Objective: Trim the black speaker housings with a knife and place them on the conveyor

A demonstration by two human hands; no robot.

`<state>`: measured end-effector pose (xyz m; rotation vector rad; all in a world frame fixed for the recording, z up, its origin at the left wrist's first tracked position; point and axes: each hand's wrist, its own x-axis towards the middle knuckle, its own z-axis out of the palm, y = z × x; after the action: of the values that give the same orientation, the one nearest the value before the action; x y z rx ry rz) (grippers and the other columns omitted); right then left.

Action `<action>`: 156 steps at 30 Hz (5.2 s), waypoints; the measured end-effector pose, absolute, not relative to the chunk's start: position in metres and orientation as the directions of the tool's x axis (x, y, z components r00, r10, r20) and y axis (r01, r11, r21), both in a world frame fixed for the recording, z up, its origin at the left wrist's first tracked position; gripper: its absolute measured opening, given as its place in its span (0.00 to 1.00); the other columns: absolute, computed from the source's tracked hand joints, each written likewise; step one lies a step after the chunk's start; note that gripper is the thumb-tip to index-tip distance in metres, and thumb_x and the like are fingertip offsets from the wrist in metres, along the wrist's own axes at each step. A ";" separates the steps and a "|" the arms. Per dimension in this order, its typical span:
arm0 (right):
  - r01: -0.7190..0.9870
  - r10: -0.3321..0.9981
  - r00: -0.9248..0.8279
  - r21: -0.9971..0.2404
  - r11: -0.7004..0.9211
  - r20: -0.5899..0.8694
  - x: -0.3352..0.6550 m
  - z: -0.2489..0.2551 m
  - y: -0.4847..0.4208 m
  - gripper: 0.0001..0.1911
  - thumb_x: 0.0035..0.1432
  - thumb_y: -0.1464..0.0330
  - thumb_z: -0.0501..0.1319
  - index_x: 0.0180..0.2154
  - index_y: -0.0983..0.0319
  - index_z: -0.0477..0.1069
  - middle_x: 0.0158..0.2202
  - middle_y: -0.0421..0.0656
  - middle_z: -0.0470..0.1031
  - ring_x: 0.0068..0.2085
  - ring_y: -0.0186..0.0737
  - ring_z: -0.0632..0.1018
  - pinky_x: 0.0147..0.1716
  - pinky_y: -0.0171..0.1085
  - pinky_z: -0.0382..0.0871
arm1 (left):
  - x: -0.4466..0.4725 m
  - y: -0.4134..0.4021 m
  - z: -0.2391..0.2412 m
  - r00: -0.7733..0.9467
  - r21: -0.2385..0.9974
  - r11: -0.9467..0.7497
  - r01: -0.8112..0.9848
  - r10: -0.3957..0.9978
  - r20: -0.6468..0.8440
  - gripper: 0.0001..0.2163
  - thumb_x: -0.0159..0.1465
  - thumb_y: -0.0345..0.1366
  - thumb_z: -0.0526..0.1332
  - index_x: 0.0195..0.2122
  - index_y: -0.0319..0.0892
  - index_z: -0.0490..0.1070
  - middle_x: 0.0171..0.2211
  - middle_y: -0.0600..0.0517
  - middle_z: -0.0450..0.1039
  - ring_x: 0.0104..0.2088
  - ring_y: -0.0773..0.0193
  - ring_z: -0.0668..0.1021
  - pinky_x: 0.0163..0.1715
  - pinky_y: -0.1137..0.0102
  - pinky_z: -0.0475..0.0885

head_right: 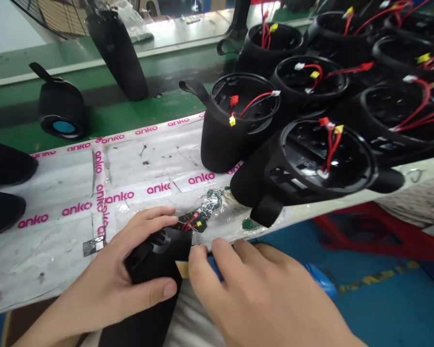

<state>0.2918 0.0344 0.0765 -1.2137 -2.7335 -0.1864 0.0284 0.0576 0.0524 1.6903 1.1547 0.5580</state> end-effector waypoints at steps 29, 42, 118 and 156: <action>0.703 0.694 -0.710 0.067 0.708 0.121 0.285 0.075 0.045 0.11 0.72 0.75 0.53 0.51 0.58 0.66 0.34 0.37 0.78 0.29 0.43 0.75 0.32 0.44 0.62 | 0.040 0.073 0.058 0.475 0.924 0.042 0.381 0.849 -0.234 0.37 0.50 0.26 0.76 0.63 0.54 0.78 0.71 0.50 0.72 0.71 0.46 0.75 0.72 0.52 0.72; 0.691 0.683 -0.720 0.215 0.691 0.120 0.280 0.078 0.047 0.08 0.66 0.74 0.57 0.45 0.58 0.69 0.28 0.37 0.73 0.24 0.44 0.73 0.26 0.44 0.60 | 0.049 0.073 0.063 0.556 0.877 -0.128 0.462 0.813 -0.174 0.33 0.57 0.28 0.74 0.66 0.47 0.75 0.69 0.48 0.74 0.71 0.49 0.74 0.72 0.56 0.74; 0.713 0.714 -0.699 0.120 0.690 0.048 0.271 0.119 0.044 0.16 0.37 0.75 0.62 0.32 0.54 0.70 0.21 0.38 0.70 0.17 0.43 0.70 0.20 0.43 0.51 | 0.047 0.069 0.057 0.494 0.912 -0.108 0.395 0.862 -0.111 0.25 0.56 0.28 0.71 0.55 0.52 0.76 0.57 0.54 0.77 0.59 0.54 0.79 0.63 0.59 0.74; 0.383 0.917 -0.398 -0.905 0.183 0.017 0.200 0.034 0.041 0.16 0.76 0.70 0.57 0.62 0.54 0.64 0.47 0.36 0.84 0.41 0.33 0.86 0.40 0.31 0.80 | -0.034 0.031 0.048 0.211 0.712 -0.146 0.687 0.978 -0.004 0.29 0.77 0.29 0.51 0.74 0.67 0.59 0.78 0.58 0.61 0.78 0.49 0.62 0.78 0.45 0.45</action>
<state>0.1999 0.0407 0.0340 -1.2188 -1.8792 1.1799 -0.0344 0.0310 0.0484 1.9031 1.5387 0.6396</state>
